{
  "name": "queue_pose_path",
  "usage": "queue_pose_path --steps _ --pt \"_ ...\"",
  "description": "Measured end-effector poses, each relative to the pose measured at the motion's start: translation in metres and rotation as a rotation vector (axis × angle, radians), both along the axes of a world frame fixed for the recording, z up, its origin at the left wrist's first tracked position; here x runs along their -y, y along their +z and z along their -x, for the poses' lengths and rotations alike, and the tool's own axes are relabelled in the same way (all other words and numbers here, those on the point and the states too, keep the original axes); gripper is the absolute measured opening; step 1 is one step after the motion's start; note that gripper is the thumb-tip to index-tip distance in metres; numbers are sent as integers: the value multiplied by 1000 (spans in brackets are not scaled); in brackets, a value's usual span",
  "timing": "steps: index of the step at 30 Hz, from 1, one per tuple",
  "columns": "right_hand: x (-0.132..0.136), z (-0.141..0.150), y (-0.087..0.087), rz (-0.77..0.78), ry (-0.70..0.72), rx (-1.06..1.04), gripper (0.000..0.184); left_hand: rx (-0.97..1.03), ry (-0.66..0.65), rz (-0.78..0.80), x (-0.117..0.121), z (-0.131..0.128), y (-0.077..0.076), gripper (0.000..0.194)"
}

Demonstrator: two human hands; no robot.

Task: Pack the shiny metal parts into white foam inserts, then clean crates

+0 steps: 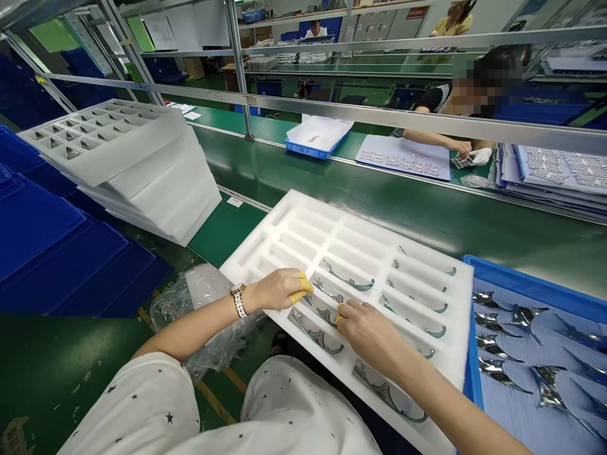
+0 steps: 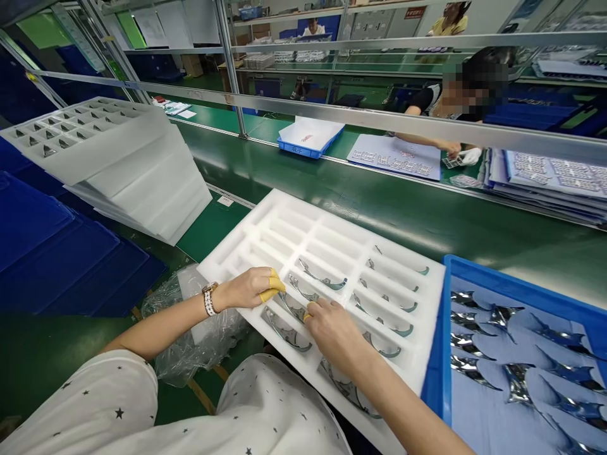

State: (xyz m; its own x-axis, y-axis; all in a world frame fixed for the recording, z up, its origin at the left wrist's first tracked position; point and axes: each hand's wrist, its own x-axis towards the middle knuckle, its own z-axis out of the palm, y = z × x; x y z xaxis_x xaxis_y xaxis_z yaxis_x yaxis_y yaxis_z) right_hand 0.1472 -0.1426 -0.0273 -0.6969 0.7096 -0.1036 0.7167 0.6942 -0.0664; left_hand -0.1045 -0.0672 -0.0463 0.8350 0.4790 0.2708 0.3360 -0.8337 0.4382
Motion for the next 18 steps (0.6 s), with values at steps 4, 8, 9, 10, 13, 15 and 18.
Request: queue_pose_path --steps 4,8,9,10,13,15,18 --pt "-2 20 12 102 -18 208 26 15 18 32 2 0 3 21" --pt "-6 33 26 179 -50 306 21 -119 65 -92 6 -6 9 15" --pt "-6 31 28 186 -62 292 20 -149 88 -128 7 -9 10 15" --pt "-5 27 30 184 -75 265 20 -176 111 -160 9 -12 10 16" --pt "7 3 32 151 -113 119 18 -229 162 -215 14 -19 10 22" --pt "25 -22 31 123 -159 7 17 -225 184 -188 17 -20 11 23" --pt "61 -74 23 59 -336 -109 18 -175 176 -17 10 -13 15 21"
